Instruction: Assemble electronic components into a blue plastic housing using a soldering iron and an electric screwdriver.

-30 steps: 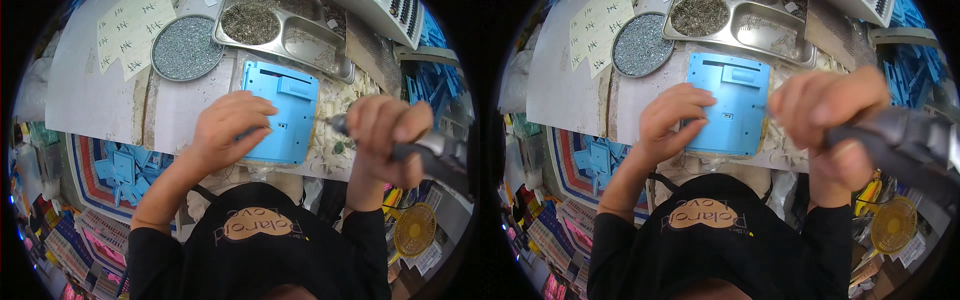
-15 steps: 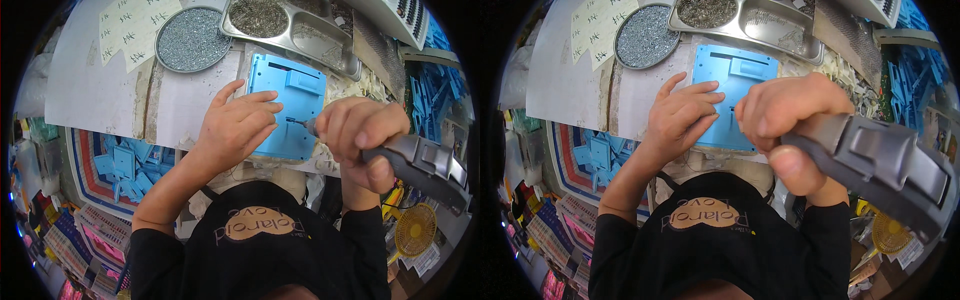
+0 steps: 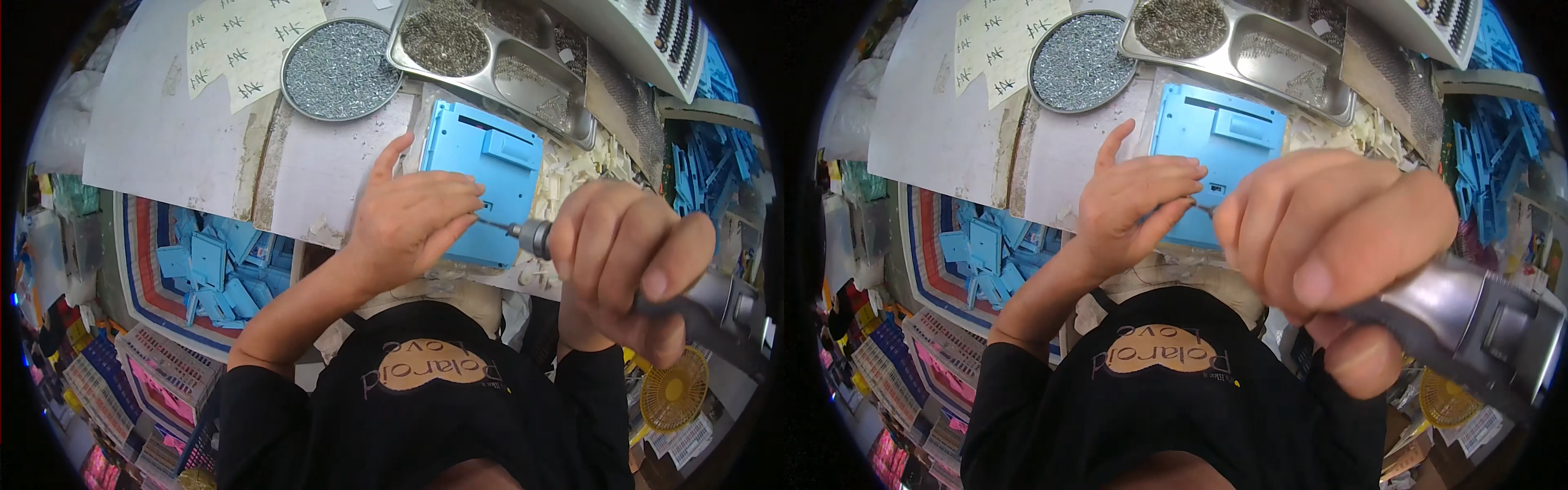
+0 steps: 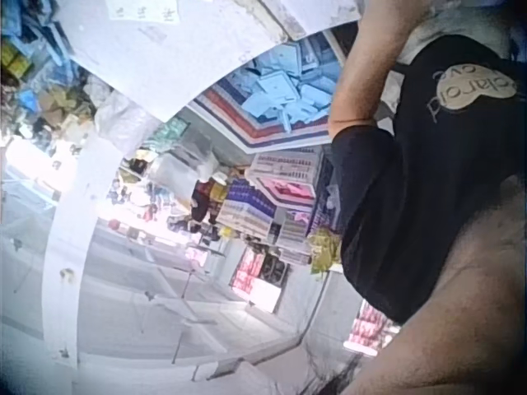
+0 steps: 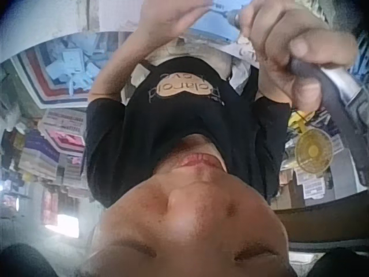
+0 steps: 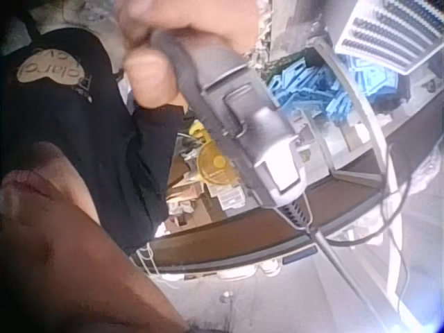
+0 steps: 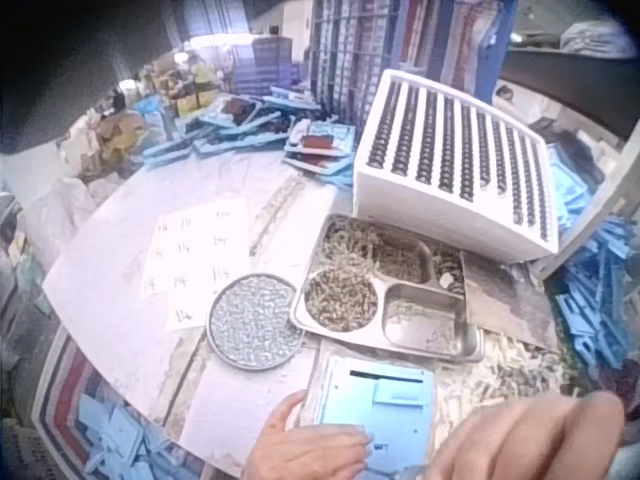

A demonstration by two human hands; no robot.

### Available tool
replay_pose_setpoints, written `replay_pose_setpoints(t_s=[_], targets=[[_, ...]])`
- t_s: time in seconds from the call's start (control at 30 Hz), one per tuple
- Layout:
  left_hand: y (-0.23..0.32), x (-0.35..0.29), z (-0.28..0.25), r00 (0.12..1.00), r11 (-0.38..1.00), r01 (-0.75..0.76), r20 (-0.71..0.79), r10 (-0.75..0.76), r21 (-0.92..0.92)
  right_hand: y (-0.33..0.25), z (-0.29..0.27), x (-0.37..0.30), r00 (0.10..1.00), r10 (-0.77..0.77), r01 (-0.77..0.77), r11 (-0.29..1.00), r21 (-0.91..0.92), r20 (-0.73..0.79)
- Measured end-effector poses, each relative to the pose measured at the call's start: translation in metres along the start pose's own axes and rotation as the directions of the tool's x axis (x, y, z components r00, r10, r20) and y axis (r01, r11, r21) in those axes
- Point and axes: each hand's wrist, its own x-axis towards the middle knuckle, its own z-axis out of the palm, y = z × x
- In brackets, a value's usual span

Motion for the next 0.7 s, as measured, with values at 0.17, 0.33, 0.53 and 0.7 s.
replay_pose_setpoints(t_s=[0.17, 0.33, 0.53, 0.7], targets=[[-0.002, -0.005, -0.002, 0.998, 0.997, -0.038, -0.053, 0.035, -0.06, 0.01, 0.005, 0.006, 1.0, 0.008, -0.009, 0.999, 0.038, 0.025], [-0.007, -0.005, -0.007, 0.996, 0.998, -0.049, -0.082, 0.045, -0.049, 0.014, 0.009, 0.012, 1.0, -0.004, 0.003, 0.999, 0.039, 0.02], [-0.014, -0.001, -0.019, 0.995, 0.996, -0.059, -0.08, 0.065, 0.068, 0.019, 0.011, 0.025, 0.999, 0.049, -0.049, 0.998, 0.027, 0.01], [-0.069, 0.032, -0.074, 0.978, 0.852, 0.2, -0.153, -0.142, 0.485, 0.039, -0.027, 0.053, 0.998, -0.02, 0.021, 0.999, -0.024, 0.064]])
